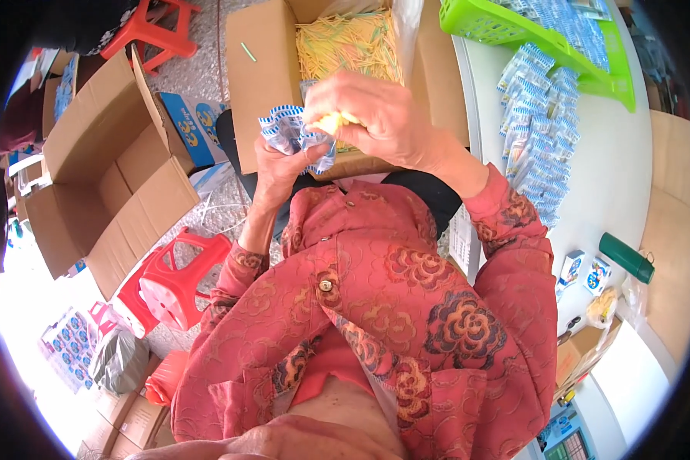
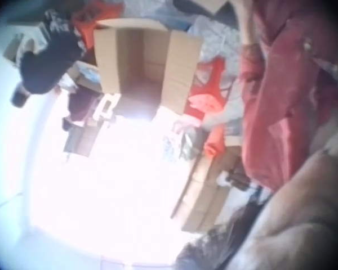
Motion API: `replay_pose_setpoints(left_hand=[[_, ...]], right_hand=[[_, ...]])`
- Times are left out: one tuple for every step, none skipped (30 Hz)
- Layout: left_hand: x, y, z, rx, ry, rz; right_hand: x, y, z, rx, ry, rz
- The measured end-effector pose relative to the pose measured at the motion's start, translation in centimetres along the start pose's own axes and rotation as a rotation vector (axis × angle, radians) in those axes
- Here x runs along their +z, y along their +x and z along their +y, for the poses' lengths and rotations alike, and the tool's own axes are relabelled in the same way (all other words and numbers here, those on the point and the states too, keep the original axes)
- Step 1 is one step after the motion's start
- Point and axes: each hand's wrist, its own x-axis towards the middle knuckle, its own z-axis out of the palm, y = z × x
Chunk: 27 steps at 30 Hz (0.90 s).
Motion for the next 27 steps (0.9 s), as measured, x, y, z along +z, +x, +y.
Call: replay_pose_setpoints(left_hand=[[0.0, 0.0, 0.1, -0.016, -0.046, -0.016], [-0.1, -0.1, 0.1, -0.033, -0.092, -0.032], [-0.2, -0.2, 0.0, -0.028, -0.096, -0.024], [-0.3, -0.2, -0.2, -0.040, -0.097, -0.017], [-0.3, -0.3, -0.3, -0.053, -0.098, -0.010], [-0.4, -0.3, -0.3, -0.050, -0.101, -0.005], [-0.5, -0.4, -0.2, -0.068, -0.098, -0.033], [-0.5, -0.4, -0.2, -0.086, -0.094, -0.064], [-0.5, -0.4, 0.0, -0.098, -0.067, -0.071], [-0.5, -0.4, 0.1, -0.098, -0.070, -0.071], [-0.5, -0.5, 0.2, -0.087, -0.046, -0.099], [-0.5, -0.5, 0.2, -0.077, -0.021, -0.127], [-0.6, -0.5, 0.2, -0.076, -0.023, -0.129], [-0.7, -0.4, 0.2, -0.082, 0.009, -0.142], [-0.8, -0.4, 0.2, -0.088, 0.041, -0.154], [-0.9, -0.3, 0.1, -0.089, 0.040, -0.154], [-0.9, -0.2, 0.1, -0.053, 0.097, -0.165], [-0.9, -0.1, 0.0, -0.017, 0.154, -0.175], [-1.1, 0.0, -0.2, -0.018, 0.154, -0.181], [-1.3, 0.0, -0.5, 0.040, 0.214, -0.188], [-1.4, 0.1, -0.6, 0.097, 0.274, -0.195], [-1.4, 0.1, -0.6, 0.096, 0.273, -0.200], [-1.4, 0.1, -0.5, 0.092, 0.258, -0.195], [-1.3, 0.1, -0.4, 0.087, 0.243, -0.190], [-1.2, 0.1, -0.3, 0.086, 0.242, -0.193], [-1.2, 0.1, -0.3, 0.081, 0.233, -0.189], [-1.2, 0.1, -0.2, 0.076, 0.224, -0.185]], right_hand=[[0.2, -0.1, -0.1, -0.015, 0.016, -0.007], [0.3, -0.2, -0.2, -0.029, 0.032, -0.015], [0.3, -0.4, -0.2, -0.028, 0.042, -0.030], [0.2, -0.4, -0.3, -0.032, 0.044, -0.037], [0.1, -0.5, -0.4, -0.016, 0.074, -0.067], [0.1, -0.5, -0.4, 0.002, 0.104, -0.098], [0.0, -0.4, -0.4, 0.000, 0.105, -0.103], [-0.1, -0.3, -0.3, 0.046, 0.142, -0.143], [-0.2, -0.3, -0.2, 0.094, 0.180, -0.183], [-0.2, -0.2, -0.2, 0.095, 0.179, -0.185], [-0.2, -0.2, -0.3, 0.148, 0.168, -0.212], [-0.2, -0.2, -0.4, 0.202, 0.158, -0.238], [-0.4, -0.1, -0.5, 0.202, 0.154, -0.238], [-0.5, 0.2, -0.6, 0.285, 0.206, -0.259], [-0.6, 0.3, -0.6, 0.369, 0.258, -0.278], [-0.7, 0.4, -0.5, 0.370, 0.258, -0.279], [-0.7, 0.4, -0.2, 0.497, 0.397, -0.272], [-0.7, 0.4, 0.0, 0.623, 0.537, -0.262], [-0.7, 0.4, 0.2, 0.619, 0.662, -0.235], [-0.7, 0.6, 0.2, 0.621, 0.661, -0.231], [-0.9, 0.9, 0.0, 0.636, 0.667, -0.252], [-1.0, 1.0, -0.1, 0.650, 0.672, -0.274], [-0.9, 1.0, -0.1, 0.652, 0.672, -0.271], [-0.9, 1.0, -0.2, 0.598, 0.595, -0.267], [-0.8, 1.0, -0.2, 0.543, 0.519, -0.264], [-0.8, 1.1, -0.4, 0.545, 0.518, -0.262], [-0.7, 1.1, -0.6, 0.533, 0.462, -0.252]])
